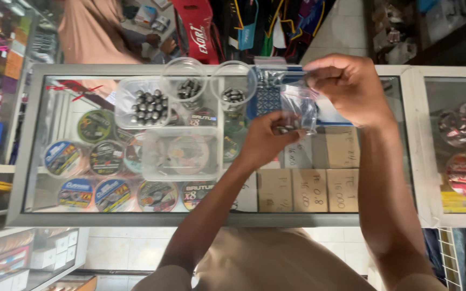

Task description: The person stands at a glass display counter and repeatedly transfers small, silver, bullet-shaped fishing weights from clear plastic containers into small, clear zip-lock bags. They use their hands to pick up the weights and place them into the bags, then seal the bags and set them into a blue plastic basket. The process is repeated multiple times throughout the video.

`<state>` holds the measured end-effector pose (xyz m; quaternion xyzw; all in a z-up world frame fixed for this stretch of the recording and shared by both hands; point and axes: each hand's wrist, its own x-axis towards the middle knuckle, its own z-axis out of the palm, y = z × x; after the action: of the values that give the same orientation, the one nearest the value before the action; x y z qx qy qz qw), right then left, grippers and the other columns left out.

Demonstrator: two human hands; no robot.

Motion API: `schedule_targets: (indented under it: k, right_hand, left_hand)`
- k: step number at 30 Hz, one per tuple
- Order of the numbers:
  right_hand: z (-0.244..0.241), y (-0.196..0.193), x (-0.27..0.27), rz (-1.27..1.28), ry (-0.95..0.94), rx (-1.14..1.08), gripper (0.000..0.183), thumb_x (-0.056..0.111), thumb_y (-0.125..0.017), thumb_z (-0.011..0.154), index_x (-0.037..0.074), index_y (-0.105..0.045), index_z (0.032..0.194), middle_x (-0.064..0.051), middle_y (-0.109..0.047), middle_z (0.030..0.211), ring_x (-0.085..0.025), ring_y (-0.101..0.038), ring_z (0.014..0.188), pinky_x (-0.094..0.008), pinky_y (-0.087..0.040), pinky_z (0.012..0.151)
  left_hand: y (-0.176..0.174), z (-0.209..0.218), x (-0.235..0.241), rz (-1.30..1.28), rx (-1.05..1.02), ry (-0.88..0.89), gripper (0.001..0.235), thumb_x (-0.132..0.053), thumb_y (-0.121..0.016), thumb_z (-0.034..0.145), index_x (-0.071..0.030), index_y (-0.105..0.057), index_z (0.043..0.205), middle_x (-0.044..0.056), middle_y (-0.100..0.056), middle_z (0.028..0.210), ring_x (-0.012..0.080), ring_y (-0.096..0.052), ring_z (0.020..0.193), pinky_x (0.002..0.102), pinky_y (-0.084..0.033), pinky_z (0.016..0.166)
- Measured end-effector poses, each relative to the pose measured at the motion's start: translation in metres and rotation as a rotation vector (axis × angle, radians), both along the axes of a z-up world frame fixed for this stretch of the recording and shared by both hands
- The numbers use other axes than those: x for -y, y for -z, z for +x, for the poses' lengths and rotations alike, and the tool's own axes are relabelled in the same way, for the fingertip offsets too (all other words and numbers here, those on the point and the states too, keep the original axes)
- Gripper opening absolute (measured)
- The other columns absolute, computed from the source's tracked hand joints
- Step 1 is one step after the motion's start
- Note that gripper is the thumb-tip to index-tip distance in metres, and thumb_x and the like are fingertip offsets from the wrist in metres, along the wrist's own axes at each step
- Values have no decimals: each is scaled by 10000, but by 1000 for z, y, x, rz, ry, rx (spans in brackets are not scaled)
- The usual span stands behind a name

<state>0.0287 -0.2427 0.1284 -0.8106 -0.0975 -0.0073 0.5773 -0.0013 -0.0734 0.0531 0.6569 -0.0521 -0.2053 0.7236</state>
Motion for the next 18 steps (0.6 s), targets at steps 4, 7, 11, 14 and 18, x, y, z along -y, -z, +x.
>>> schedule_targets:
  k: [4, 7, 11, 14, 18]
  right_hand:
    - [13, 31, 26, 382, 61, -24, 411, 178, -580, 929, -26, -525, 1282, -157, -654, 952, -118, -657, 762, -218, -577, 683]
    - [18, 59, 38, 448, -12, -44, 593, -100, -719, 701, -73, -514, 1256, -175, -661, 949, -184, -685, 796, -238, -583, 707]
    - [29, 72, 51, 365, 60, -63, 231, -133, -701, 740, -94, -639, 959, -192, -652, 778, -188, -647, 668, -281, -566, 604]
    - [32, 69, 58, 305, 52, -116, 99, -106, -699, 770, -86, -664, 860, -160, -643, 700, -154, -623, 623, -273, -545, 586]
    - [36, 78, 58, 242, 7, -117, 150, -95, -727, 740, -101, -672, 879, -165, -651, 681, -139, -605, 613, -258, -527, 568]
  left_hand:
    - [8, 17, 9, 25, 120, 56, 402, -246, -747, 803, -91, -648, 1160, 157, -682, 1024, 293, -693, 918, 388, -574, 696]
    - [19, 25, 22, 1, 101, 26, 369, -203, -732, 827, -72, -647, 1161, 173, -673, 1017, 283, -681, 928, 415, -566, 721]
    - [26, 38, 34, 18, 58, 15, 383, -143, -723, 798, -33, -641, 1155, 181, -669, 1020, 247, -675, 877, 393, -565, 633]
    - [22, 36, 33, 4, -55, -6, 366, -108, -758, 744, -17, -662, 1086, 162, -687, 959, 203, -658, 693, 299, -531, 423]
    - [35, 28, 33, -94, -124, -72, 342, -45, -799, 681, 4, -692, 1002, 176, -704, 907, 188, -695, 790, 271, -629, 608]
